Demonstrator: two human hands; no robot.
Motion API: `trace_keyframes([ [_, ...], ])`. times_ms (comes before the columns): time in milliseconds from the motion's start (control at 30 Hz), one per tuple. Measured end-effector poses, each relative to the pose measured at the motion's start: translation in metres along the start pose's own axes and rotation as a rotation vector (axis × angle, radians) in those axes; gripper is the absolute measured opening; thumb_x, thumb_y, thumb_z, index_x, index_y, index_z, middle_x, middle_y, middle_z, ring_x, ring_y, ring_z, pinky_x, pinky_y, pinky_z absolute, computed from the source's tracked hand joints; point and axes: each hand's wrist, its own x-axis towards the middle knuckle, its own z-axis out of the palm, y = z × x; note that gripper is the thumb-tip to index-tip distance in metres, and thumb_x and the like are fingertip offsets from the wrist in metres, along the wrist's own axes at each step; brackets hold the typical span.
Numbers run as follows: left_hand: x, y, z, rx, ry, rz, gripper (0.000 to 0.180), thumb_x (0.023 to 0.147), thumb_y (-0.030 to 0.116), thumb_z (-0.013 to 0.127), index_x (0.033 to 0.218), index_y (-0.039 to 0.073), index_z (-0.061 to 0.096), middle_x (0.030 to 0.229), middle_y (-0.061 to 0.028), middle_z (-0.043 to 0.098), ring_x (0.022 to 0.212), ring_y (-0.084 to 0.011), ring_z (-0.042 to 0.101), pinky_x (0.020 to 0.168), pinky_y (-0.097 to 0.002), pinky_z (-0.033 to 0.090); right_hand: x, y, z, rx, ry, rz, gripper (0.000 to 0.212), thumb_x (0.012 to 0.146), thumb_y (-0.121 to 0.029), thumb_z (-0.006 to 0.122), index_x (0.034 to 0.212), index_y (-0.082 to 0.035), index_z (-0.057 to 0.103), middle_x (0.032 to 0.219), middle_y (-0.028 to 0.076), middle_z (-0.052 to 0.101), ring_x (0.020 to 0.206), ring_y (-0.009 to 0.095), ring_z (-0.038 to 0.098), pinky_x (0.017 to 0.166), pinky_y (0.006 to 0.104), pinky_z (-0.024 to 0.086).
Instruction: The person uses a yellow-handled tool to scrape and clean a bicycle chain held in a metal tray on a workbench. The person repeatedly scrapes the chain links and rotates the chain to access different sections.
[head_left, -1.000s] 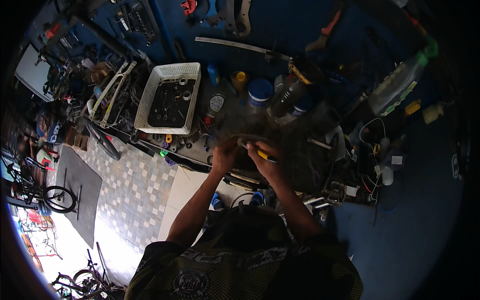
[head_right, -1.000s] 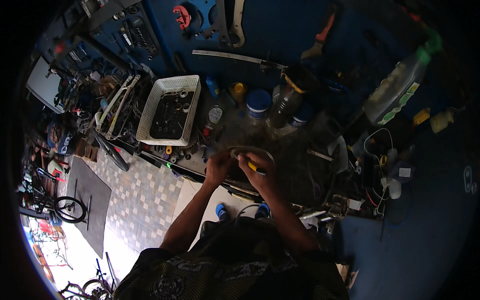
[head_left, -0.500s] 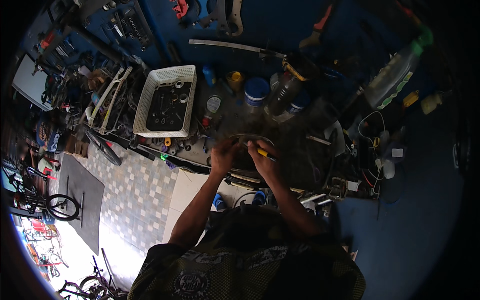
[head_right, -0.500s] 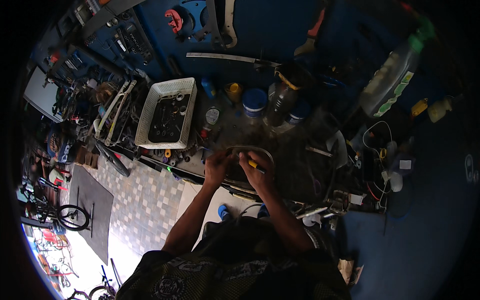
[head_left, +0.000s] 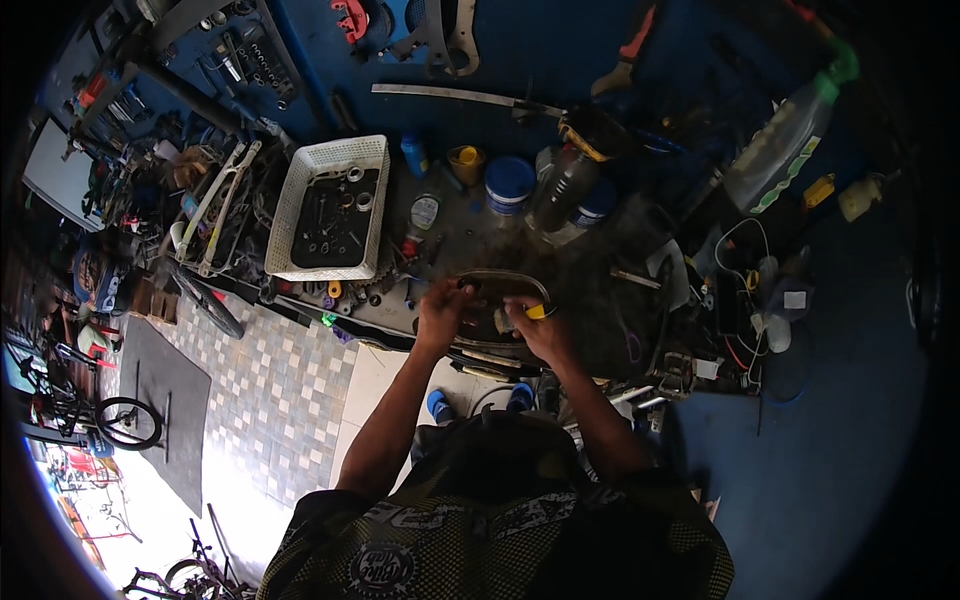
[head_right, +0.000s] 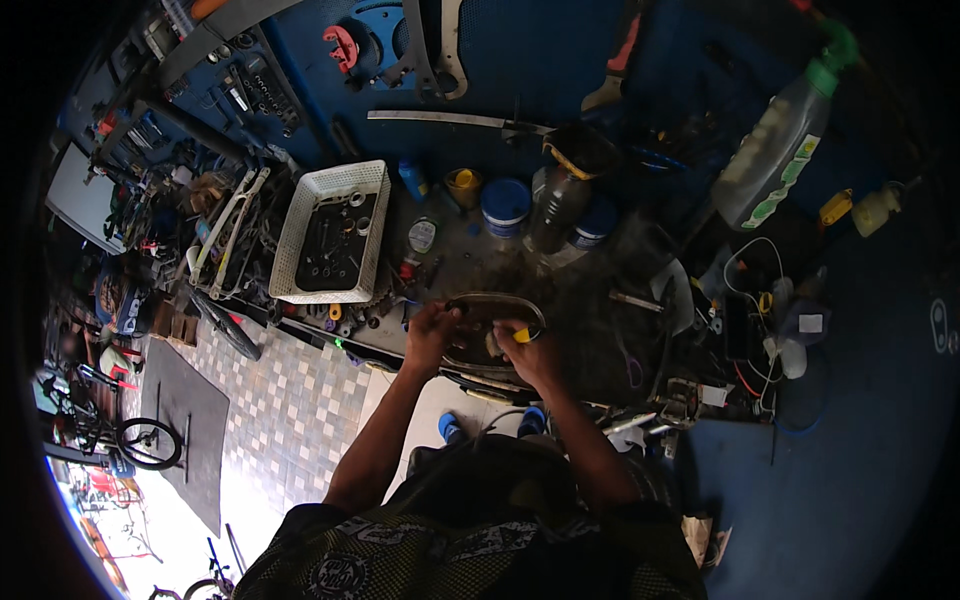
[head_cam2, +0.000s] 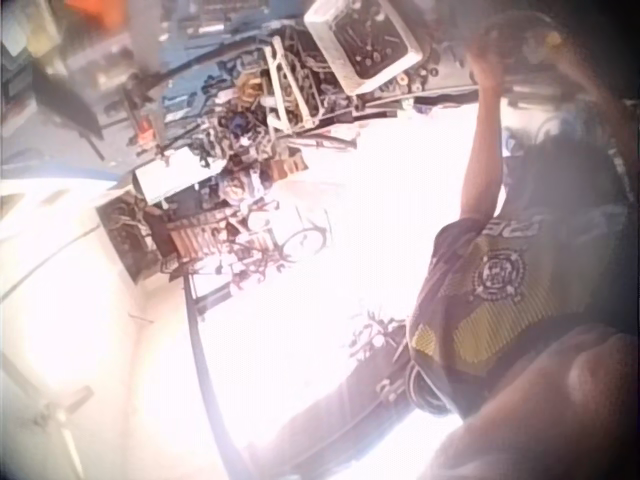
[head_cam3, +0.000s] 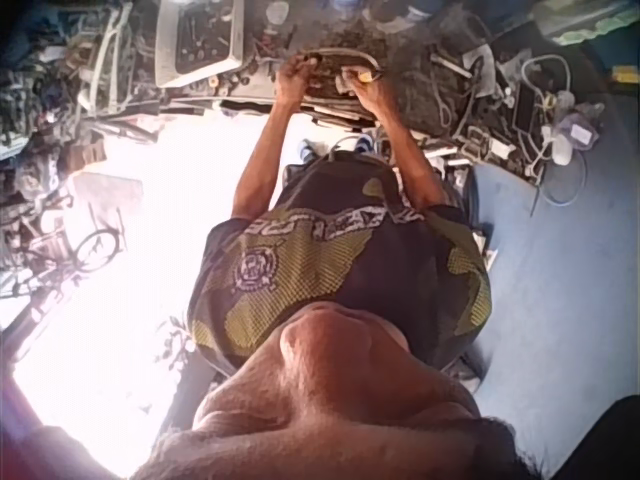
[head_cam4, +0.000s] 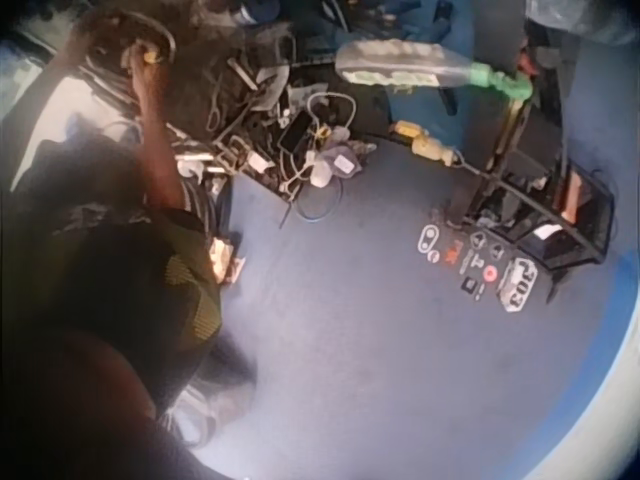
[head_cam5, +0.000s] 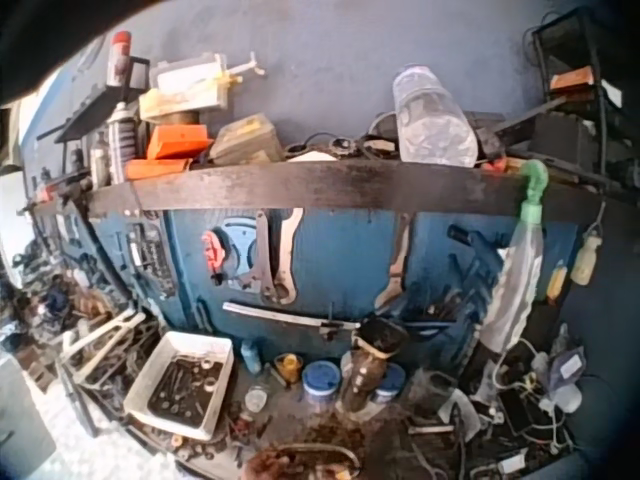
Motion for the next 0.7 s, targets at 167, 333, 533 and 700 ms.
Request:
trace_keyframes([
  [167, 0.001, -0.005, 0.001, -0.06, -0.042, -0.038, 0.021, 0.103, 0.021, 0.068, 0.114, 0.003, 0.065, 0.102, -0.0092, 0.076, 0.083, -0.0155, 0.074, 0.065, -0.0305, 0.061, -0.023, 0.02, -0.007, -0.28, -0.024, -0.393, 0.027, 0.094, -0.027, 0.08, 0.109, -0.005, 0.072, 0.087, 0.009, 0.074, 0.073, 0.021, 0.071, 0.069, 0.0337, 0.056],
  [333, 0.004, -0.01, 0.0, -0.009, -0.051, -0.072, 0.021, 0.103, 0.022, 0.068, 0.114, 0.004, 0.065, 0.102, -0.0101, 0.077, 0.083, -0.0159, 0.074, 0.064, -0.03, 0.06, -0.007, 0.003, -0.016, -0.414, 0.079, -0.135, 0.035, 0.092, -0.036, 0.081, 0.089, -0.003, 0.067, 0.077, 0.008, 0.07, 0.07, 0.022, 0.068, 0.067, 0.0353, 0.053],
  [533, -0.001, -0.013, 0.002, 0.377, -0.02, 0.07, 0.024, 0.101, 0.02, 0.071, 0.115, 0.001, 0.071, 0.091, -0.0096, 0.076, 0.078, -0.0115, 0.071, 0.062, -0.0281, 0.057, 0.011, -0.05, 0.001, 0.006, 0.046, -0.348, 0.026, 0.098, -0.028, 0.075, 0.097, -0.003, 0.072, 0.082, 0.008, 0.07, 0.077, 0.017, 0.067, 0.07, 0.0339, 0.052],
  [700, -0.005, -0.01, 0.002, 0.32, 0.085, 0.082, 0.024, 0.096, 0.016, 0.076, 0.11, -0.004, 0.073, 0.082, -0.0061, 0.074, 0.07, -0.0097, 0.065, 0.059, -0.0286, 0.052, 0.016, -0.057, -0.003, -0.158, 0.125, -0.062, 0.024, 0.096, -0.024, 0.077, 0.089, -0.003, 0.069, 0.075, 0.012, 0.065, 0.069, 0.02, 0.064, 0.065, 0.0338, 0.05],
])
